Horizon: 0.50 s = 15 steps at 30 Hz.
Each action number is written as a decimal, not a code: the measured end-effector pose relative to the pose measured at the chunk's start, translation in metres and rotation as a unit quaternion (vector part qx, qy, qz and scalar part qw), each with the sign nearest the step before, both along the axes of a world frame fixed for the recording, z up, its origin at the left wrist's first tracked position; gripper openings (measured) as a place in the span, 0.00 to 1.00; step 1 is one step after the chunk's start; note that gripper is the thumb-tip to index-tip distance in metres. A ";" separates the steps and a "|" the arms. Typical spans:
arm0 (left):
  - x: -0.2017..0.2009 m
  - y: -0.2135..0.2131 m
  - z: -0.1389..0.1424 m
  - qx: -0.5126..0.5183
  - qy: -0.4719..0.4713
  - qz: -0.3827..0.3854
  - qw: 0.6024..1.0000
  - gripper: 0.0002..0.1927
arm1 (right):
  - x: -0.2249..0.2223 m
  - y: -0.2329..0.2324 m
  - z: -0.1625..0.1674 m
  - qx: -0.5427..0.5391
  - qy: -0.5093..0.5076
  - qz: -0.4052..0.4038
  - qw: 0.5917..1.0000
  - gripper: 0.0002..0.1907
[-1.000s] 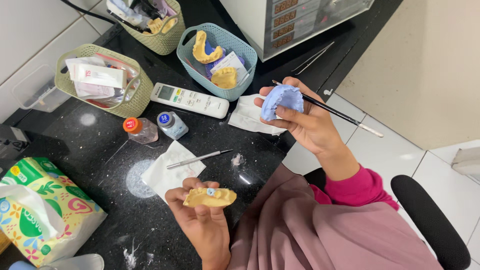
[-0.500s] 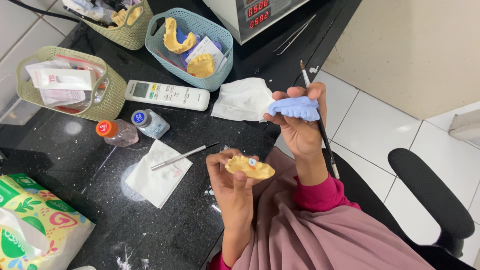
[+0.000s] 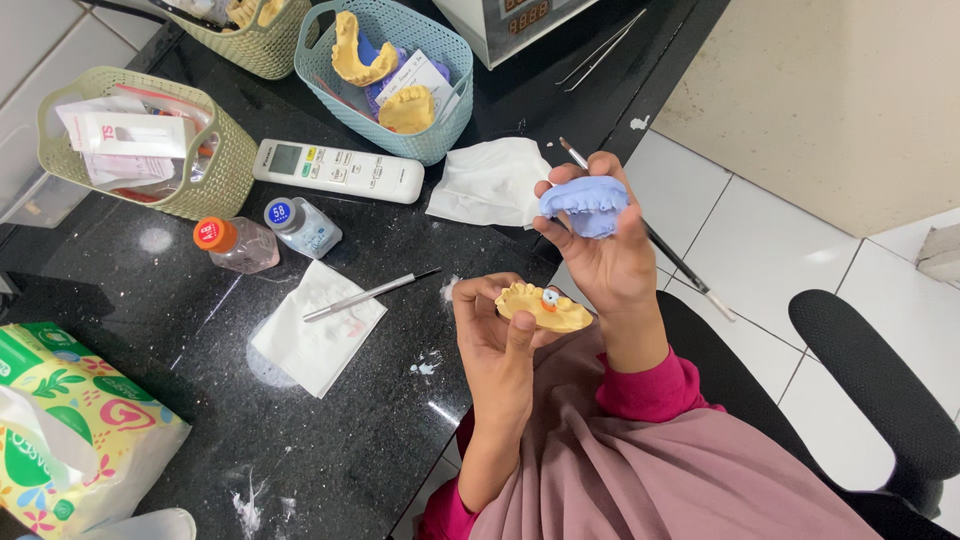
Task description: The person holds a yellow dental cast with a prosthetic tooth and uses a fine brush to apply and shape white ceramic material on the tooth. They dip the brush in a glass of water, add powder from a tissue, and press a blue silicone index against the cast to check the build-up before continuing to apply material.
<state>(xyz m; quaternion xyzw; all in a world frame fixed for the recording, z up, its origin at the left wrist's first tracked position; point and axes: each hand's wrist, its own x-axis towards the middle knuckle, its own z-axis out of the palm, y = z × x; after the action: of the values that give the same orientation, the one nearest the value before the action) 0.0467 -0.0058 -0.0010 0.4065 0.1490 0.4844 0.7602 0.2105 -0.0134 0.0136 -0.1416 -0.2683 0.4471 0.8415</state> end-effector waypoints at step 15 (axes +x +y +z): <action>0.005 -0.005 0.001 -0.068 -0.005 -0.058 0.996 0.25 | 0.008 0.000 -0.038 0.130 -0.101 0.033 0.986 0.18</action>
<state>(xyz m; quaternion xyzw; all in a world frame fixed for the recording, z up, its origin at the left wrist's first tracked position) 0.0517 -0.0111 0.0002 0.3594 0.1543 0.4301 0.8137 0.2186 -0.0136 -0.0242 -0.0662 -0.4128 0.4192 0.8059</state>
